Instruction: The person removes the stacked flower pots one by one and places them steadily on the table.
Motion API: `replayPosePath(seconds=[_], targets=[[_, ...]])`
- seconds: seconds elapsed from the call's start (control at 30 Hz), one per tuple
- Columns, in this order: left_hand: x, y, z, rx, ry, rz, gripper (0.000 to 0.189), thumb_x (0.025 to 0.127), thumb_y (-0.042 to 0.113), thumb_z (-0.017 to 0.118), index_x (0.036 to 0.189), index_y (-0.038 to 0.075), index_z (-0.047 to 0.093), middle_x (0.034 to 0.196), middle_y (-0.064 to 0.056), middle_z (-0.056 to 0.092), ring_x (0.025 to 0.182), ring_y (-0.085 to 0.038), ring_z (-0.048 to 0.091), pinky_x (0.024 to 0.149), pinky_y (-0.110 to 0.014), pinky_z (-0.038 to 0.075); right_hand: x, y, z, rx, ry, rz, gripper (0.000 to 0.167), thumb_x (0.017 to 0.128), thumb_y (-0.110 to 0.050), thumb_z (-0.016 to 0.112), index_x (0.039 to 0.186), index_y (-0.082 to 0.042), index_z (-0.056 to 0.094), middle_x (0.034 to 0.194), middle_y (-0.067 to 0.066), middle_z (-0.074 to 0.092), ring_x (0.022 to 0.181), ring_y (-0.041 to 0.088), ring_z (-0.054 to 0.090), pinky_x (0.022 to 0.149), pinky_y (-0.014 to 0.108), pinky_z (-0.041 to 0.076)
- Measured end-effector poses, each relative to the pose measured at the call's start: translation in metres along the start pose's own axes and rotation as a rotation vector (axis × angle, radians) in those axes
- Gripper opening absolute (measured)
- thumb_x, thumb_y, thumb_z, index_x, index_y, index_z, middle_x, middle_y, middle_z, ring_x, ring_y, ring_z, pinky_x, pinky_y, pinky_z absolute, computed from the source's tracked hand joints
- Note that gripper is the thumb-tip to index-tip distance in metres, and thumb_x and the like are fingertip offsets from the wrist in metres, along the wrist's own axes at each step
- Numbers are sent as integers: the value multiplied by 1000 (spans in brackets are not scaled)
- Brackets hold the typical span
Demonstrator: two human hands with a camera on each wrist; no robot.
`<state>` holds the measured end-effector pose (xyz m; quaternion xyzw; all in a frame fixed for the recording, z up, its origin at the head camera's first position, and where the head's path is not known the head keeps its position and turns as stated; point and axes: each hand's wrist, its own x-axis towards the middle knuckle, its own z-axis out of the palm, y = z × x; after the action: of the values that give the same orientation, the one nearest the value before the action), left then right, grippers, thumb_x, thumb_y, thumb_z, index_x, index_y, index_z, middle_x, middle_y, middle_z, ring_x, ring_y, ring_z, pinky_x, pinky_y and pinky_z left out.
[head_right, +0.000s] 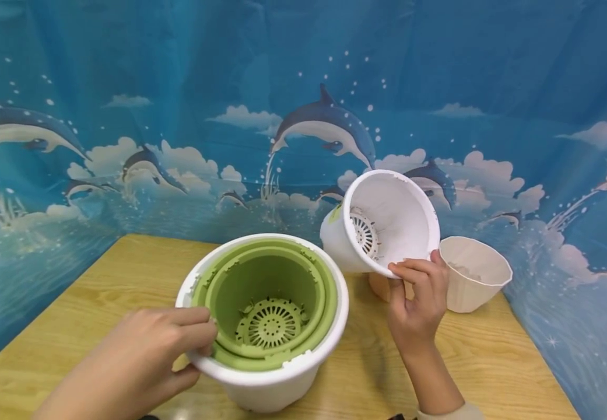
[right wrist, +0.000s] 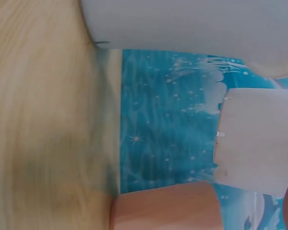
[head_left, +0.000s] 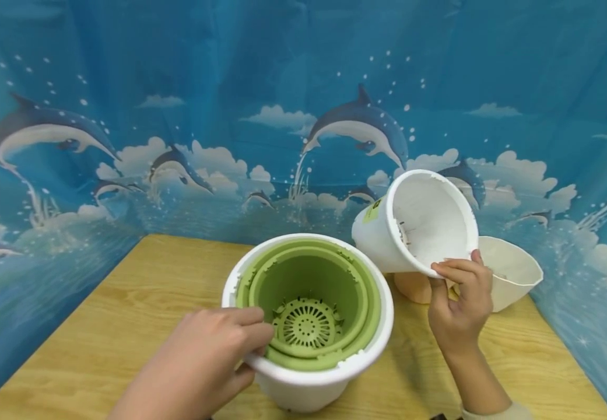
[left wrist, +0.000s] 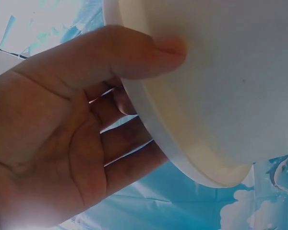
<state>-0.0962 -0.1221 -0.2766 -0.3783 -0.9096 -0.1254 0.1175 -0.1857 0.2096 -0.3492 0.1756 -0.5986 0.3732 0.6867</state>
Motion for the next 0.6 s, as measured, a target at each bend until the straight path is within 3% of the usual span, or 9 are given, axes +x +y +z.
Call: replayPosePath(seconds=[0.17, 0.37, 0.47, 0.6], targets=[[-2, 0, 0, 30, 22, 5, 23, 69, 20, 86, 82, 27, 68, 81, 18, 58, 68, 2, 54, 60, -22, 52, -11, 9, -3, 21, -106, 20, 35, 89, -22, 75, 72, 7, 64, 78, 26, 58, 86, 35, 56, 108, 56, 40], [-6, -1, 0, 29, 21, 13, 24, 68, 20, 87, 81, 27, 68, 81, 19, 58, 69, 2, 55, 61, -23, 52, -31, 22, -6, 30, -254, 48, 14, 85, -8, 76, 79, 3, 70, 85, 26, 61, 89, 33, 57, 110, 49, 41], [-6, -1, -1, 22, 15, 8, 24, 69, 20, 87, 82, 28, 69, 81, 19, 58, 69, 2, 56, 61, -23, 53, -36, 26, -6, 37, -310, 68, 12, 82, -7, 76, 82, 4, 71, 87, 24, 62, 92, 28, 57, 110, 41, 42], [-6, -1, -2, 21, 3, 7, 24, 69, 20, 87, 83, 28, 69, 81, 19, 57, 69, 2, 55, 60, -23, 52, -40, 31, -8, 40, -372, 113, 11, 76, -1, 78, 84, 3, 72, 88, 21, 63, 94, 19, 57, 100, 23, 43]])
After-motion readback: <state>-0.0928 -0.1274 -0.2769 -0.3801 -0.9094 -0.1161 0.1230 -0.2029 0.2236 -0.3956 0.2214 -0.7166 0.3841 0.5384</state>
